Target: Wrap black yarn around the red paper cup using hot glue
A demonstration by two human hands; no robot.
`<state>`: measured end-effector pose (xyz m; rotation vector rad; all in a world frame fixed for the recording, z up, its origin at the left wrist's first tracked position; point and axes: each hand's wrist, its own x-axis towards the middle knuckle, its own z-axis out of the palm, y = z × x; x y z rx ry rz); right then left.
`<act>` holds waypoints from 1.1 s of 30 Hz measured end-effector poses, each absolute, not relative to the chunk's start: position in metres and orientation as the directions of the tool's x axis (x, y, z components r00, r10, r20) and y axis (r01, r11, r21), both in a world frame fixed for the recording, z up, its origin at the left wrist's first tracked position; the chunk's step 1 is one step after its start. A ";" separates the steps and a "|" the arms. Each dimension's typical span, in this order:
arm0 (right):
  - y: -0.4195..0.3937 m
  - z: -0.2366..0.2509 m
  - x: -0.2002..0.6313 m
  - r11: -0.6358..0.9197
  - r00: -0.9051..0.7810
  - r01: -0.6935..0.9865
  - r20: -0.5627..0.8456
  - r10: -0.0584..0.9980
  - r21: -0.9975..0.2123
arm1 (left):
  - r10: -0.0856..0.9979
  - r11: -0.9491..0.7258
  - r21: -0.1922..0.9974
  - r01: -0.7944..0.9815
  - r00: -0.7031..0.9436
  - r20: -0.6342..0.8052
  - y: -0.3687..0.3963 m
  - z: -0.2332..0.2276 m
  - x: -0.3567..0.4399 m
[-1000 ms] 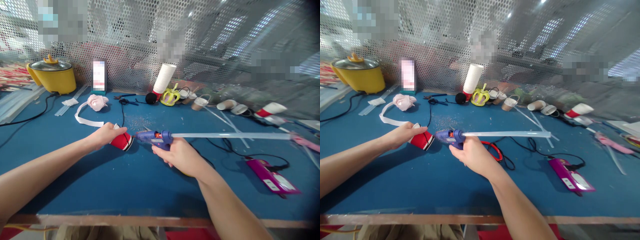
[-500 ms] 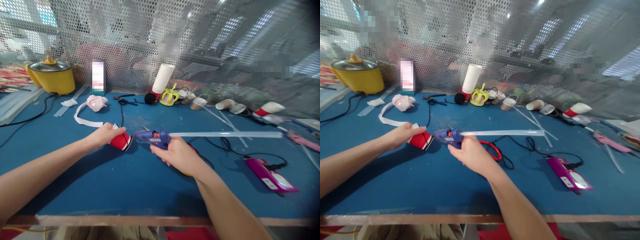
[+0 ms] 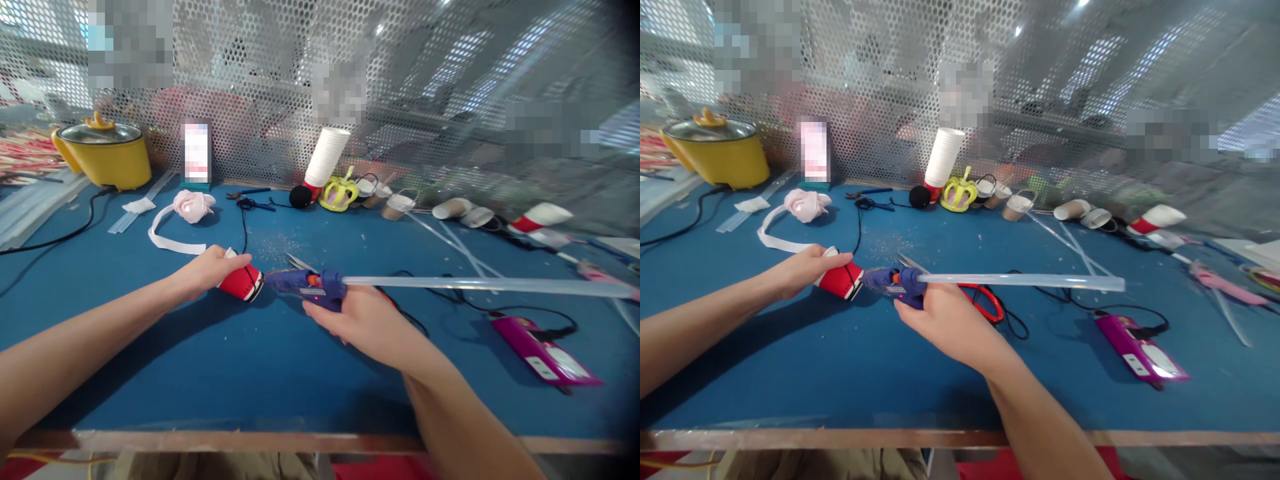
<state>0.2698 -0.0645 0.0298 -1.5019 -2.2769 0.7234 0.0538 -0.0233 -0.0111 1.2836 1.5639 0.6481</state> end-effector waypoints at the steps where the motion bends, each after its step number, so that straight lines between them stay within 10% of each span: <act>1: -0.065 0.030 0.270 0.319 -0.400 0.758 -0.020 0.916 -0.569 | 0.935 0.315 0.846 0.431 0.012 -0.354 -0.024 -0.009 0.054; 33: -0.050 0.019 0.271 0.144 -0.317 0.708 -0.129 0.940 -0.691 | 0.949 0.269 0.859 0.435 0.034 -0.315 -0.027 -0.009 0.055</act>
